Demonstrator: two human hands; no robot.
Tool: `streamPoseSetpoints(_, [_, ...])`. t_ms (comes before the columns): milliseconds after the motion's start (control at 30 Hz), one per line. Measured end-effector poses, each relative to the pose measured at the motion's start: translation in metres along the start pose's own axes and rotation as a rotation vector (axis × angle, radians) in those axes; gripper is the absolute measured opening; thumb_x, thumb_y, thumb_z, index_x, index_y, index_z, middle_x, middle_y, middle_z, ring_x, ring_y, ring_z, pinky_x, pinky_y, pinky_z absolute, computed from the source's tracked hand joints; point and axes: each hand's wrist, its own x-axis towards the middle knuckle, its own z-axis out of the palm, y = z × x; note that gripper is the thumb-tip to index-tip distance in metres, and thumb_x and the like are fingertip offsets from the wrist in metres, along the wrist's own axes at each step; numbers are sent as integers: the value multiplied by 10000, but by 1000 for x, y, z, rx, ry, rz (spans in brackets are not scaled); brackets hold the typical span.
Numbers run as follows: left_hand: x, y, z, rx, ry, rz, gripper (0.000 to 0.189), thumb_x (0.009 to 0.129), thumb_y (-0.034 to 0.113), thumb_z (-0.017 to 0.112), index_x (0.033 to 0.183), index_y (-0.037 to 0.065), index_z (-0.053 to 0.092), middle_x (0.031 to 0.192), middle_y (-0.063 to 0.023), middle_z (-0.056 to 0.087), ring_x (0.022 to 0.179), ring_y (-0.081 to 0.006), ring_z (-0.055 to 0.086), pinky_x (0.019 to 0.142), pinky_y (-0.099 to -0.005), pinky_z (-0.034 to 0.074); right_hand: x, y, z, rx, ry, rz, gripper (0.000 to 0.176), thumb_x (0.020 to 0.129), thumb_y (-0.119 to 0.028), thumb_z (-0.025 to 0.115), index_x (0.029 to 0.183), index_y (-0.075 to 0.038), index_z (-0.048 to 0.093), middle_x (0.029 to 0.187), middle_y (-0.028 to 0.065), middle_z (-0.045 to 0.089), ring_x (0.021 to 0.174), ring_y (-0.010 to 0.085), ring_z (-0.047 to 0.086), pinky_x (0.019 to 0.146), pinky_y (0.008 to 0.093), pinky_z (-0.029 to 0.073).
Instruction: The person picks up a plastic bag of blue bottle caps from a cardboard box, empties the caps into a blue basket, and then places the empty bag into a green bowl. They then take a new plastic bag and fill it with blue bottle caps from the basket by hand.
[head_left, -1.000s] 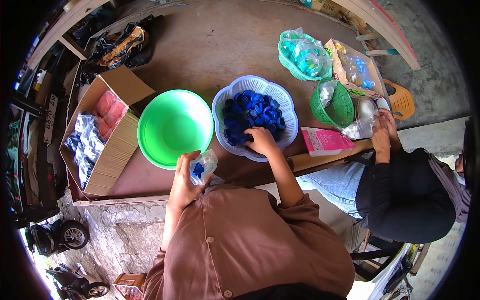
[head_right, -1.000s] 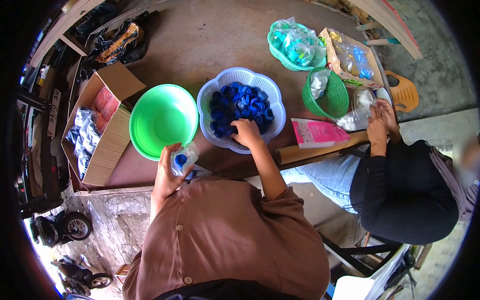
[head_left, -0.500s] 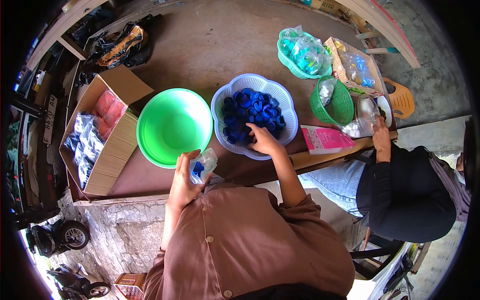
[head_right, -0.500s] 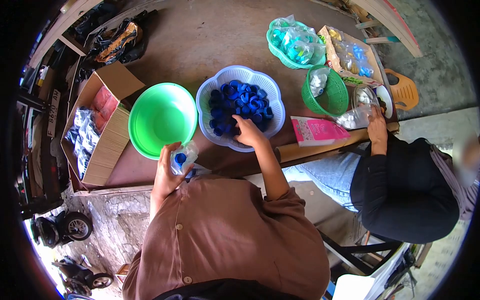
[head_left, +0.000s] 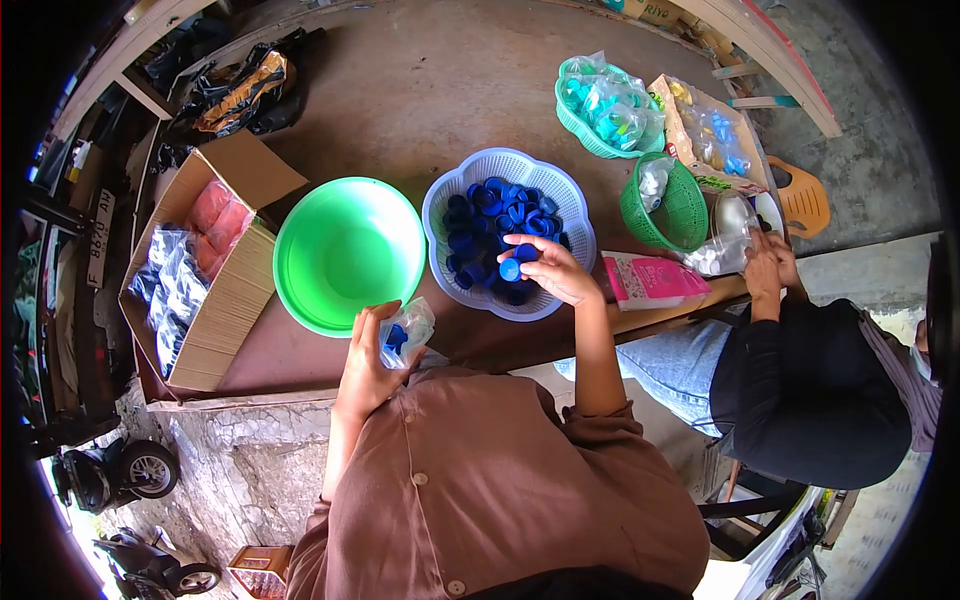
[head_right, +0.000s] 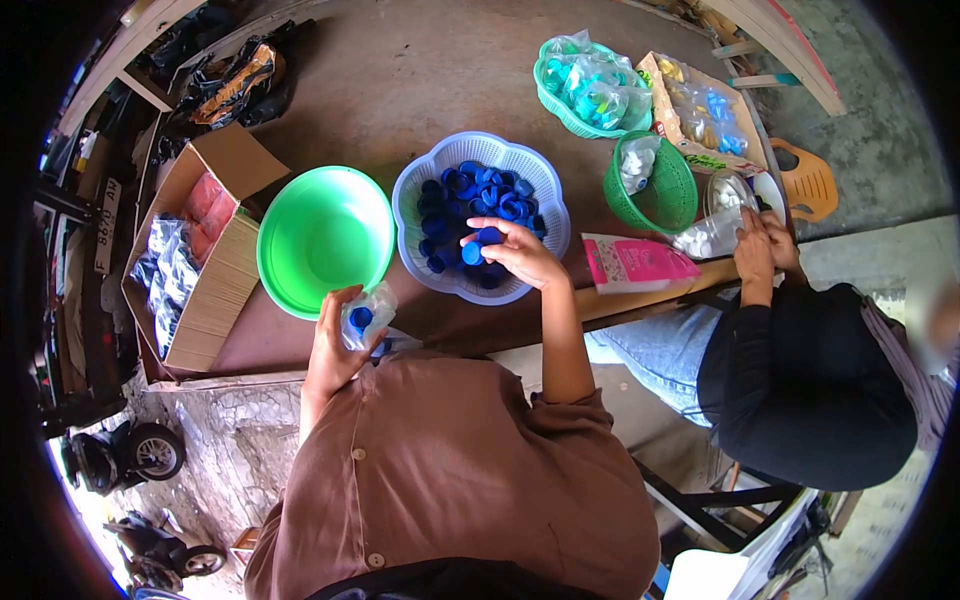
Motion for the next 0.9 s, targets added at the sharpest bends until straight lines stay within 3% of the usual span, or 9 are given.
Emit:
streamPoseSetpoints(167, [0, -1, 0, 2, -16, -3, 599, 619, 72, 758, 1132, -1, 457, 1057, -177, 527, 1002, -331, 520, 862, -391, 423, 32, 7, -2, -487, 156, 116, 462, 802, -9, 593, 1236, -3, 435, 1043, 110, 606, 885, 122, 581, 775, 243, 468])
streamPoseSetpoints(233, [1, -1, 1, 4, -10, -4, 594, 618, 72, 760, 1126, 1, 460, 1054, -175, 530, 1002, -332, 522, 858, -390, 425, 38, -9, 24, -358, 207, 3, 549, 750, -54, 671, 1246, -34, 437, 1086, 121, 590, 906, 160, 580, 812, 277, 468])
streamPoseSetpoints(300, [0, 0, -1, 11, -10, -13, 593, 618, 73, 760, 1125, 2, 461, 1055, -175, 531, 1004, -333, 522, 859, -390, 424, 36, -16, 25, -968, 269, -26, 582, 673, -115, 739, 1203, -98, 500, 1059, 114, 596, 917, 212, 581, 809, 312, 471])
streamPoseSetpoints(367, [2, 1, -2, 14, -12, -15, 592, 618, 75, 761, 1125, 3, 461, 1055, -174, 532, 1006, -334, 522, 861, -390, 424, 36, -6, 5, -1332, 214, 36, 335, 583, -90, 729, 903, -103, 634, 920, 103, 613, 875, 273, 589, 748, 358, 488])
streamPoseSetpoints(433, [2, 1, -1, -3, -4, -7, 586, 619, 67, 748, 1129, 9, 465, 1054, -173, 527, 988, -350, 505, 854, -398, 424, 27, -3, 14, -1563, 195, 341, 310, 570, -118, 747, 858, -95, 634, 881, 68, 629, 841, 248, 609, 702, 343, 493])
streamPoseSetpoints(533, [2, 0, 0, -14, -6, -4, 584, 619, 66, 748, 1126, 7, 466, 1053, -173, 528, 989, -349, 505, 855, -397, 424, 11, 19, 14, -1739, 231, 226, 255, 606, -45, 626, 847, -119, 666, 834, 92, 653, 835, 267, 625, 710, 375, 503])
streamPoseSetpoints(700, [0, -1, 0, -13, -11, -12, 581, 620, 63, 749, 1124, 4, 468, 1052, -174, 530, 989, -347, 506, 859, -396, 422, 7, 22, -11, -1486, 266, 79, 232, 668, -30, 615, 892, -62, 670, 798, 131, 665, 728, 246, 651, 670, 346, 515])
streamPoseSetpoints(767, [1, -1, 1, -26, -6, -9, 579, 620, 63, 749, 1124, 3, 469, 1052, -174, 530, 987, -348, 506, 859, -396, 421, 8, 11, -14, -1043, 214, 306, 155, 745, -37, 597, 886, -30, 661, 781, 143, 664, 723, 181, 656, 647, 289, 508])
streamPoseSetpoints(900, [0, -1, 0, -20, -8, -14, 581, 621, 66, 749, 1127, 5, 470, 1053, -175, 529, 983, -349, 504, 863, -397, 418, 6, 0, -24, -640, 146, 348, 182, 829, -54, 557, 1003, -23, 595, 799, 47, 622, 679, 123, 606, 601, 245, 475])
